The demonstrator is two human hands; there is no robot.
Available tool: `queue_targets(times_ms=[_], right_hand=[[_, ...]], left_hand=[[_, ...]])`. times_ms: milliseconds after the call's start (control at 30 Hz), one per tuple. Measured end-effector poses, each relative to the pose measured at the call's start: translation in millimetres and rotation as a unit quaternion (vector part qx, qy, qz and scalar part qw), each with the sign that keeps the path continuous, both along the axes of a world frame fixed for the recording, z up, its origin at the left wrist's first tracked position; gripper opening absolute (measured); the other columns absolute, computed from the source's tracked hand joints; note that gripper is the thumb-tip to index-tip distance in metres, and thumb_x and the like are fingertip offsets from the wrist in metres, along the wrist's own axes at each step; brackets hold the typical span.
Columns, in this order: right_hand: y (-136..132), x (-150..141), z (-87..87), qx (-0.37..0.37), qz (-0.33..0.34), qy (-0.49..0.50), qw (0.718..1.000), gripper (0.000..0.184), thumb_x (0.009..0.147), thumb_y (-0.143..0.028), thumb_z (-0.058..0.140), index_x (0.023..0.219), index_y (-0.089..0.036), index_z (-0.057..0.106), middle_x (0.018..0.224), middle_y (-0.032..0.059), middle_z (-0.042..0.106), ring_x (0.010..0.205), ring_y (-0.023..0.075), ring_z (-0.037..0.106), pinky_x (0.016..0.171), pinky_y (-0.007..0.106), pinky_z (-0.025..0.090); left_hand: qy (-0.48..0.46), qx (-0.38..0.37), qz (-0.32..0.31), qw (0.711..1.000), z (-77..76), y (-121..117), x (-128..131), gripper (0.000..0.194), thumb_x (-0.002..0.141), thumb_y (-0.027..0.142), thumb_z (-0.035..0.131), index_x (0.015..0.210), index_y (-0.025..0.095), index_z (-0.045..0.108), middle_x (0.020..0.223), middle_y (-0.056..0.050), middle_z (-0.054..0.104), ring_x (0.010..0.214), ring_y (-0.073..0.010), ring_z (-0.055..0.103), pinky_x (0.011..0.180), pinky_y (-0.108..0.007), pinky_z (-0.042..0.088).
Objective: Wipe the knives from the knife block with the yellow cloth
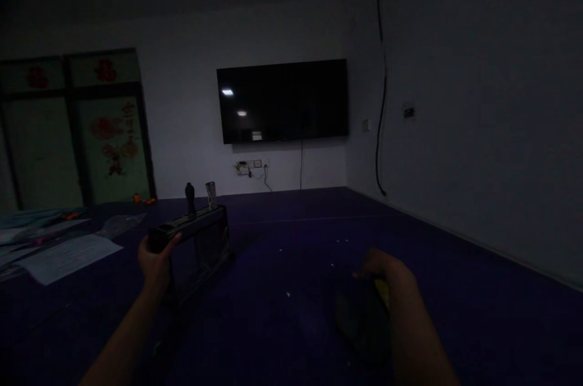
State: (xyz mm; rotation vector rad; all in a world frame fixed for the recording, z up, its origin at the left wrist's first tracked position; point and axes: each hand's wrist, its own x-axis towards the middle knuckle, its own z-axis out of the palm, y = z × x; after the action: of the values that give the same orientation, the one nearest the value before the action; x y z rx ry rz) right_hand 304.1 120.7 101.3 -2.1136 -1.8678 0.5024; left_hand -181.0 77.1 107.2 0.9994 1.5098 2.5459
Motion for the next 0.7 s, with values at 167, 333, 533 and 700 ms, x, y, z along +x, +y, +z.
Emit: queue_targets(times_ms=[167, 333, 533, 700], right_hand=[[-10.2, -9.4, 14.4, -0.019, 0.031, -0.028, 0.999, 0.016, 0.044, -0.014, 0.072, 0.043, -0.017, 0.056, 0.061, 0.0064, 0.063, 0.072, 0.0278, 0.063, 0.06, 0.033, 0.047], [-15.5, -34.2, 41.5, 0.002, 0.086, -0.007, 0.996, 0.008, 0.059, -0.019, 0.064, 0.053, -0.016, 0.061, 0.057, 0.0031, 0.061, 0.063, 0.0193, 0.061, 0.054, 0.026, 0.044], [-24.6, -43.3, 41.1, -0.031, 0.086, 0.015, 0.996, 0.028, 0.049, -0.02, 0.074, 0.075, -0.017, 0.066, 0.081, 0.0057, 0.067, 0.07, 0.0196, 0.063, 0.057, 0.025, 0.047], [-39.3, -17.5, 24.6, -0.054, 0.057, 0.011, 0.997, 0.03, 0.043, -0.014, 0.075, 0.072, -0.019, 0.067, 0.087, 0.0088, 0.068, 0.073, 0.0265, 0.064, 0.056, 0.032, 0.049]], left_hand=[[0.024, -0.004, 0.017, 1.0, -4.5, 0.5, 2.7, 0.077, 0.043, 0.044, 0.077, 0.108, 0.014, 0.049, 0.101, -0.008, 0.055, 0.098, -0.0262, 0.054, 0.09, -0.043, 0.04], [0.045, -0.008, 0.042, 0.998, -10.7, 6.3, -2.3, 0.075, 0.045, 0.049, 0.074, 0.107, 0.014, 0.049, 0.1, -0.008, 0.055, 0.097, -0.0262, 0.054, 0.089, -0.043, 0.041], [0.067, -0.021, 0.079, 0.994, -15.3, 10.3, -5.9, 0.074, 0.045, 0.055, 0.071, 0.103, 0.014, 0.052, 0.099, -0.008, 0.055, 0.096, -0.0265, 0.053, 0.088, -0.043, 0.041], [0.083, -0.031, 0.097, 0.991, -14.9, 7.6, -4.0, 0.076, 0.048, 0.058, 0.069, 0.105, 0.012, 0.051, 0.098, -0.009, 0.055, 0.094, -0.0273, 0.054, 0.085, -0.043, 0.043]])
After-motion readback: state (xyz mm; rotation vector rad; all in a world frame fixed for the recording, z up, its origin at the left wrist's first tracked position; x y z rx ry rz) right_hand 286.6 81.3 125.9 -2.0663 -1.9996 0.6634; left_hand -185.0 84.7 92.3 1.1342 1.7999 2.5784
